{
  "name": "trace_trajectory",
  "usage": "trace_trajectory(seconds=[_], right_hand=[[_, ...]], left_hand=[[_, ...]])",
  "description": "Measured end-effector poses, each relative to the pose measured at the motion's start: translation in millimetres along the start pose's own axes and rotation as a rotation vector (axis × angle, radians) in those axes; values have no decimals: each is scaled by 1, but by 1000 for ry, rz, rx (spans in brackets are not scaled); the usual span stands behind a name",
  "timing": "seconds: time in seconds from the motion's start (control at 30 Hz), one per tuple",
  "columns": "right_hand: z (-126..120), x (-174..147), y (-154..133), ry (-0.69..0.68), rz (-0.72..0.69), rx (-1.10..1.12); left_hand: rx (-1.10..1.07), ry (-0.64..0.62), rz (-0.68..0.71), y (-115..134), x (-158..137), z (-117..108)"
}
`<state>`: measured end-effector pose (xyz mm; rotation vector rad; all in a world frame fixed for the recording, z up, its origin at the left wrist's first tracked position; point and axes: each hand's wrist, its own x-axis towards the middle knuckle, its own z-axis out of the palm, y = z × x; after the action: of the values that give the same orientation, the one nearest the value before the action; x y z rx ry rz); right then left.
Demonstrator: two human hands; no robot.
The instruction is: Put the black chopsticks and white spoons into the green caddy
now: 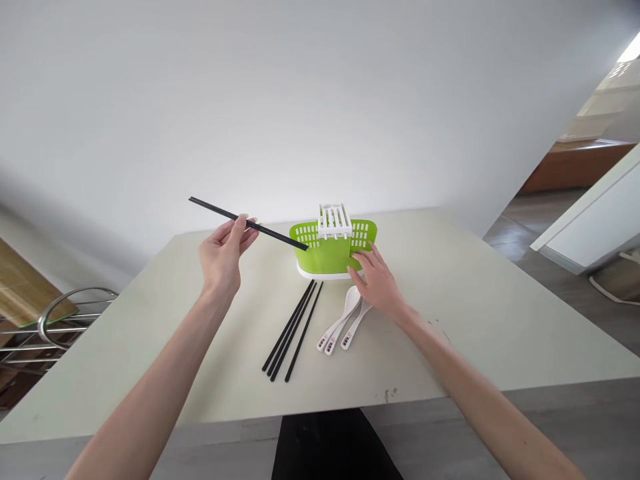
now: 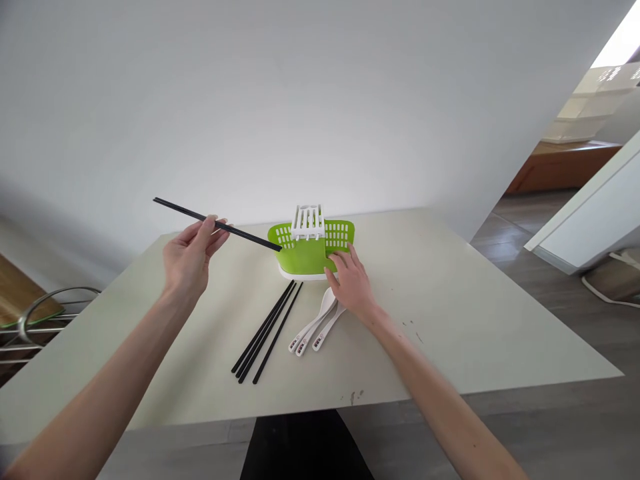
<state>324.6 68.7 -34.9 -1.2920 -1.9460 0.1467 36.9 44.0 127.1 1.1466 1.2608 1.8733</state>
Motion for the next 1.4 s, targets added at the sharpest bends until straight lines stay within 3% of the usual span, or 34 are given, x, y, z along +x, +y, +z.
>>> trace_trajectory(seconds=[0.17, 0.4, 0.53, 0.73, 0.9, 1.23, 1.3, 1.4], right_hand=[[-4, -12, -8, -15, 6, 36], [2, -29, -8, 255, -9, 117], [4, -30, -3, 309, -6, 148], [6, -27, -4, 378, -10, 191], [10, -27, -1, 382, -3, 211], [14, -29, 8, 363, 57, 240], [14, -30, 9, 365, 87, 263], [13, -31, 9, 375, 162, 322]], left_hand=[[70, -44, 77, -5, 16, 21], [221, -229, 53, -21, 49, 59], [400, -361, -15, -39, 65, 75], [743, -503, 59, -62, 81, 91], [888, -506, 133, -74, 92, 91], [773, -555, 106, -86, 96, 81], [718, -511, 124, -82, 90, 74], [642, -319, 148, -75, 75, 54]])
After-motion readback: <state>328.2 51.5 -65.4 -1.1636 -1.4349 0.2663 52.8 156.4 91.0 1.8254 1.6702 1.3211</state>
